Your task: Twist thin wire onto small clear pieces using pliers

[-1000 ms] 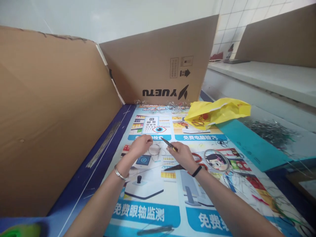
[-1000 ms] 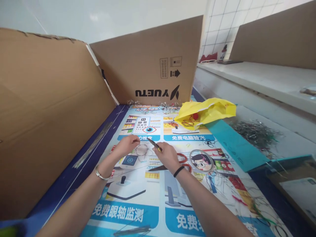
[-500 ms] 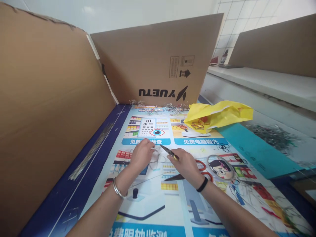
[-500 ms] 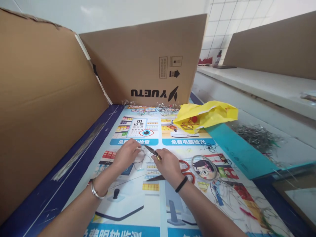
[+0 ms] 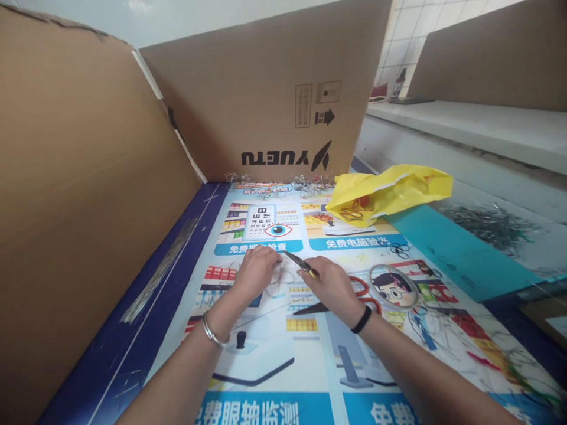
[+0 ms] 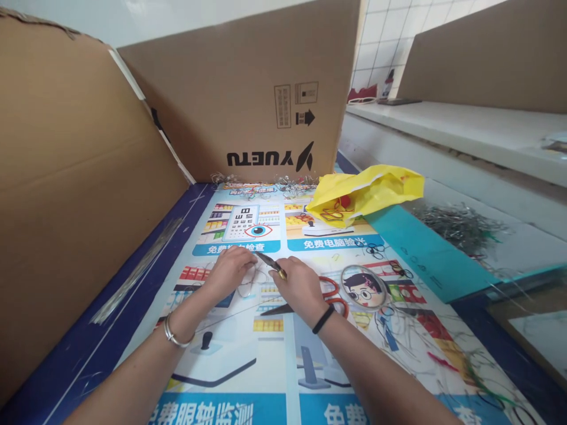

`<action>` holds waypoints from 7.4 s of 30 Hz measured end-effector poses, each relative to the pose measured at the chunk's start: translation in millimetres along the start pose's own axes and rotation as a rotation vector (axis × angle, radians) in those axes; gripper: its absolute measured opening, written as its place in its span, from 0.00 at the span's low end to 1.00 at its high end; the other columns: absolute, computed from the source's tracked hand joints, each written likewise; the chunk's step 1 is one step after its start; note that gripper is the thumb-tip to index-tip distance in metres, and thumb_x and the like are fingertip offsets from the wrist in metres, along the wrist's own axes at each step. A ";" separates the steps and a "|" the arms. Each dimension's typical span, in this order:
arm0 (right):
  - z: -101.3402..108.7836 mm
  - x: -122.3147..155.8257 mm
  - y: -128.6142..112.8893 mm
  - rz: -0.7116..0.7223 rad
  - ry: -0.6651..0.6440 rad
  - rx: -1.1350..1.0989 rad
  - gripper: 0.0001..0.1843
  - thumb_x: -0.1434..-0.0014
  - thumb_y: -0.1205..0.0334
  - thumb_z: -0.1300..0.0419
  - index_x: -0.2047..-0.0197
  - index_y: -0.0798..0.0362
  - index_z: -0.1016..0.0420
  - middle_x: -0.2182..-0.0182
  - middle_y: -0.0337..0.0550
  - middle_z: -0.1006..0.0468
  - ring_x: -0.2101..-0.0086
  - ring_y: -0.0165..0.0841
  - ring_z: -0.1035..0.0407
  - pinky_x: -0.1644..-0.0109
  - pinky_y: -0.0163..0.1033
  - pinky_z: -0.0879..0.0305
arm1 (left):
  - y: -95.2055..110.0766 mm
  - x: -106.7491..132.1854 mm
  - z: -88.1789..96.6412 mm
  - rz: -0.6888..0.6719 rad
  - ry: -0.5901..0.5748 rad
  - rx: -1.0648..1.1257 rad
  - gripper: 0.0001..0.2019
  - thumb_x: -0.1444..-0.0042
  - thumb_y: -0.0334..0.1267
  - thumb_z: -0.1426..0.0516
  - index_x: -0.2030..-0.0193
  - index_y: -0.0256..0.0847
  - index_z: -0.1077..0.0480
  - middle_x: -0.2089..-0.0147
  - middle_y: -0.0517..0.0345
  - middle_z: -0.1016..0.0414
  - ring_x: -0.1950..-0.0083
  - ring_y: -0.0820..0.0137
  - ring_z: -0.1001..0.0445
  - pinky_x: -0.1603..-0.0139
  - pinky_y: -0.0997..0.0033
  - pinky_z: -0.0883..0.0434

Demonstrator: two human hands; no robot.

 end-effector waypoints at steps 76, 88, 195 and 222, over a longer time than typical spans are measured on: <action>0.2 -2.2 -11.2 0.181 0.046 0.412 0.10 0.40 0.58 0.51 0.64 0.52 0.30 0.67 0.43 0.28 0.65 0.33 0.36 0.64 0.36 0.48 | 3.3 6.3 11.5 -0.128 0.060 -0.105 0.10 0.41 0.33 0.52 0.66 0.40 0.30 0.64 0.56 0.28 0.58 0.68 0.34 0.52 0.63 0.43; -0.4 -3.1 -6.6 0.151 0.012 0.339 0.08 0.41 0.58 0.48 0.64 0.51 0.30 0.67 0.41 0.28 0.64 0.31 0.35 0.64 0.33 0.46 | 3.8 7.2 14.2 -0.124 0.044 -0.037 0.09 0.41 0.34 0.52 0.65 0.41 0.30 0.65 0.58 0.26 0.59 0.68 0.32 0.50 0.63 0.44; 4.1 -2.2 -6.5 0.240 0.048 0.375 0.09 0.40 0.59 0.49 0.64 0.51 0.29 0.68 0.41 0.28 0.65 0.30 0.36 0.64 0.34 0.47 | 9.4 5.9 8.1 -0.151 0.095 -0.082 0.09 0.47 0.26 0.52 0.60 0.40 0.40 0.69 0.57 0.27 0.59 0.65 0.30 0.49 0.58 0.44; 2.9 -2.5 -2.8 0.224 0.072 0.383 0.08 0.41 0.59 0.49 0.66 0.51 0.30 0.69 0.41 0.28 0.66 0.31 0.35 0.64 0.33 0.47 | 7.8 6.8 11.3 -0.145 0.110 -0.087 0.09 0.48 0.25 0.52 0.61 0.41 0.40 0.69 0.57 0.29 0.61 0.66 0.32 0.50 0.58 0.43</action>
Point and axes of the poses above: each hand's wrist, its own x-axis away from the middle knuckle, its own z-axis out of the back of the hand, y = z × x, the point moved 4 cm from there along -x, towards the middle knuckle
